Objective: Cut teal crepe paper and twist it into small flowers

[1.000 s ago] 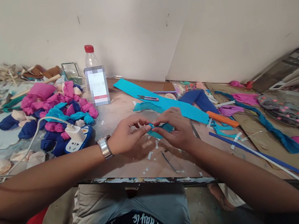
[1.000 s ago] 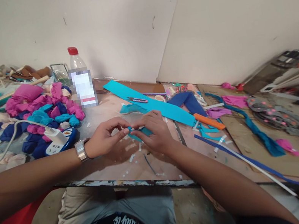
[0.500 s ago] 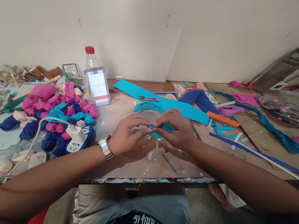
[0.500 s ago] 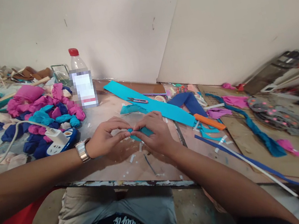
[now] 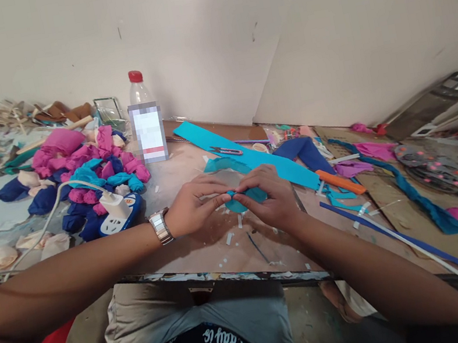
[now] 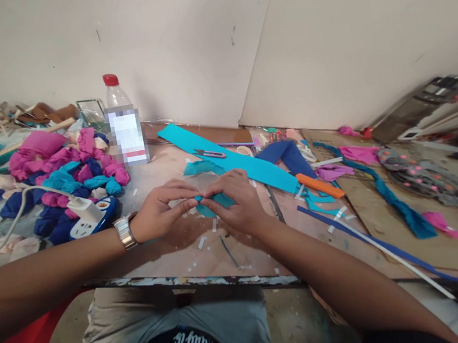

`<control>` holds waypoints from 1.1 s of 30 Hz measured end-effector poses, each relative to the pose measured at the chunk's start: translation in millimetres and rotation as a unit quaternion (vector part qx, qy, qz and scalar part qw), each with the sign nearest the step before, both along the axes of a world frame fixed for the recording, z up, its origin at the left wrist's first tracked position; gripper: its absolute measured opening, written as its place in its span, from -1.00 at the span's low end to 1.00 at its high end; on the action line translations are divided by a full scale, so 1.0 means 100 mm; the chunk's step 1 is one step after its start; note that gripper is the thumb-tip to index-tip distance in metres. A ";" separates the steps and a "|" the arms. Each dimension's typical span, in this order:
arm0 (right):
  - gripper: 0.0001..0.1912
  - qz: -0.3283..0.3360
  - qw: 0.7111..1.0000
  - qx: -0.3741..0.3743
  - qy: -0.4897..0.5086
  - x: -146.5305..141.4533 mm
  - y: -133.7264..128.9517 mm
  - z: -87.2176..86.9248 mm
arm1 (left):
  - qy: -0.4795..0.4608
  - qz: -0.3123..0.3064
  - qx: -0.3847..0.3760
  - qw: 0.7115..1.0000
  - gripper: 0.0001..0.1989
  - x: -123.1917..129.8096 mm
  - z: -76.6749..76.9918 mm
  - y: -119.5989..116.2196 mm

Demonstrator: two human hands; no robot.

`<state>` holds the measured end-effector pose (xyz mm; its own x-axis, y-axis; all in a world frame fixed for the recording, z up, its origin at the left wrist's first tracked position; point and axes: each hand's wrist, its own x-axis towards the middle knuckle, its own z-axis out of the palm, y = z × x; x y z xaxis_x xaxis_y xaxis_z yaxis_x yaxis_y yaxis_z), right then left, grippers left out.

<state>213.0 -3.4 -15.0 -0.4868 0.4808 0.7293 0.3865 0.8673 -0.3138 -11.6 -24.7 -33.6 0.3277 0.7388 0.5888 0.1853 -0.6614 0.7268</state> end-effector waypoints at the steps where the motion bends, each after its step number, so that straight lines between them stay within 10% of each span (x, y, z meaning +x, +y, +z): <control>1: -0.87 -0.001 1.000 -0.004 0.000 0.00 0.00 0.00 | 0.003 -0.002 0.004 1.000 -0.78 0.00 0.00 0.00; 33: -0.76 -0.003 1.000 0.003 0.006 0.01 0.04 -0.07 | -0.025 -0.008 -0.073 0.997 -0.81 0.04 -0.05 0.00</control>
